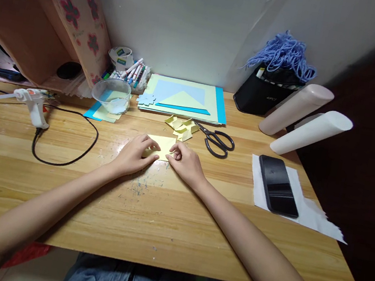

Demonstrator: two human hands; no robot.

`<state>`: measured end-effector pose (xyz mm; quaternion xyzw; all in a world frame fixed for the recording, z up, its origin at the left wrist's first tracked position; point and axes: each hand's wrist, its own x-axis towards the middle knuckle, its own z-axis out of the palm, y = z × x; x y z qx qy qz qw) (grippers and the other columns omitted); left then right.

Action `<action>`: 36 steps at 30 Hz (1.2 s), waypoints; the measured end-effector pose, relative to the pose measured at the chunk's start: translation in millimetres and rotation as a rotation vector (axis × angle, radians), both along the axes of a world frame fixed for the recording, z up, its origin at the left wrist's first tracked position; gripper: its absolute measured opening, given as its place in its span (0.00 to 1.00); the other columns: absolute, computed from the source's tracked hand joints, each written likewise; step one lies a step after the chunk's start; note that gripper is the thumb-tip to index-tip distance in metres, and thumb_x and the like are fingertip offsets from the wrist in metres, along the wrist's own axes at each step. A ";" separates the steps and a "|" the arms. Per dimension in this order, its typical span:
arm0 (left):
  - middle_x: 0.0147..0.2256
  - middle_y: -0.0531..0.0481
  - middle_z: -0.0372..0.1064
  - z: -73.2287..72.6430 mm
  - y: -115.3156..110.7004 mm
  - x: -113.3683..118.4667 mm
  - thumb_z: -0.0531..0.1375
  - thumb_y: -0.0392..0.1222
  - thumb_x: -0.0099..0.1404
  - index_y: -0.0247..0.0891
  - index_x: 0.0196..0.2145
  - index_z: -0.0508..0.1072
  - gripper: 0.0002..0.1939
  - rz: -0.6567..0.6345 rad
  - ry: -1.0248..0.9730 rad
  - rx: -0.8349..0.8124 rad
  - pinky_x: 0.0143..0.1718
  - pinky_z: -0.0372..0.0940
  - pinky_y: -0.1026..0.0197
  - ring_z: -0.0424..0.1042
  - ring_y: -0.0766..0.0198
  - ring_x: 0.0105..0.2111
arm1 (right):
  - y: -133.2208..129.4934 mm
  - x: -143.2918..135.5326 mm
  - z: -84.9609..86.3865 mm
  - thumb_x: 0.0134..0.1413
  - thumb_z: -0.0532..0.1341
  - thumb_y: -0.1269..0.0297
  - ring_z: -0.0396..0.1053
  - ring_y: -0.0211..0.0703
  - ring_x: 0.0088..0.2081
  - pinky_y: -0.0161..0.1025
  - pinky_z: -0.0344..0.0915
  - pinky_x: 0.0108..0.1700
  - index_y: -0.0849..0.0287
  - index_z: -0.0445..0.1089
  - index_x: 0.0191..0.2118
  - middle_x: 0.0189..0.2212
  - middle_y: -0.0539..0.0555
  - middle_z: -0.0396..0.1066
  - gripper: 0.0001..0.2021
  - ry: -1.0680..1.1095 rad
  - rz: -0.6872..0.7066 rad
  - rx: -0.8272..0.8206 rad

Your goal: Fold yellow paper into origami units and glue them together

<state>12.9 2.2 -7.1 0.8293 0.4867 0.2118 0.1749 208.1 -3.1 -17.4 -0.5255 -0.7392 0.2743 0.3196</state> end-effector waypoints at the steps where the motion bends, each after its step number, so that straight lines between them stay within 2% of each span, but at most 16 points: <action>1: 0.36 0.48 0.63 0.0 0.1 0.0 0.56 0.44 0.59 0.41 0.38 0.68 0.10 -0.002 -0.004 -0.001 0.38 0.58 0.59 0.62 0.60 0.39 | -0.4 -0.3 0.4 0.47 0.58 0.65 0.62 0.37 0.26 0.34 0.58 0.29 0.57 0.64 0.33 0.23 0.48 0.63 0.05 -0.011 0.006 0.019; 14: 0.36 0.49 0.63 0.4 2.0 -0.3 0.55 0.46 0.59 0.41 0.39 0.67 0.11 -0.020 -0.005 -0.022 0.38 0.58 0.58 0.62 0.59 0.38 | 0.1 -0.7 0.4 0.49 0.55 0.69 0.61 0.37 0.28 0.34 0.57 0.30 0.58 0.62 0.31 0.25 0.49 0.63 0.01 -0.040 0.047 0.028; 22: 0.36 0.49 0.63 0.1 2.0 -0.5 0.55 0.46 0.59 0.41 0.39 0.67 0.10 -0.022 -0.006 -0.013 0.38 0.57 0.58 0.62 0.59 0.38 | -1.0 1.3 1.9 0.50 0.55 0.70 0.59 0.39 0.27 0.35 0.55 0.29 0.58 0.61 0.31 0.20 0.48 0.58 0.01 -0.122 0.008 0.192; 25: 0.35 0.49 0.62 0.1 1.7 -0.7 0.55 0.46 0.59 0.40 0.39 0.67 0.11 -0.022 -0.003 -0.017 0.38 0.57 0.58 0.62 0.59 0.38 | -4.5 0.4 3.8 0.52 0.55 0.68 0.59 0.40 0.28 0.36 0.56 0.31 0.59 0.64 0.32 0.22 0.50 0.61 0.02 -0.183 0.164 0.331; 27: 0.35 0.49 0.62 0.0 1.5 -0.6 0.55 0.46 0.59 0.40 0.39 0.67 0.11 -0.025 -0.005 -0.017 0.38 0.57 0.58 0.62 0.59 0.38 | -6.6 -1.4 3.7 0.53 0.55 0.67 0.60 0.41 0.31 0.38 0.57 0.34 0.59 0.66 0.34 0.26 0.53 0.66 0.05 -0.245 0.312 0.416; 29: 0.36 0.48 0.62 0.1 1.2 -0.3 0.55 0.45 0.59 0.40 0.39 0.67 0.11 -0.025 -0.008 -0.019 0.38 0.57 0.58 0.62 0.59 0.39 | -7.9 -3.1 2.2 0.55 0.53 0.67 0.62 0.42 0.35 0.39 0.57 0.37 0.59 0.68 0.35 0.30 0.55 0.69 0.07 -0.296 0.399 0.462; 36: 0.37 0.49 0.63 0.4 3.8 -2.4 0.55 0.45 0.59 0.40 0.39 0.67 0.11 -0.047 -0.028 -0.060 0.40 0.58 0.57 0.62 0.58 0.39 | -7.8 -0.3 -4.6 0.59 0.50 0.67 0.63 0.40 0.34 0.37 0.58 0.34 0.59 0.70 0.38 0.31 0.55 0.70 0.11 -0.359 0.398 0.478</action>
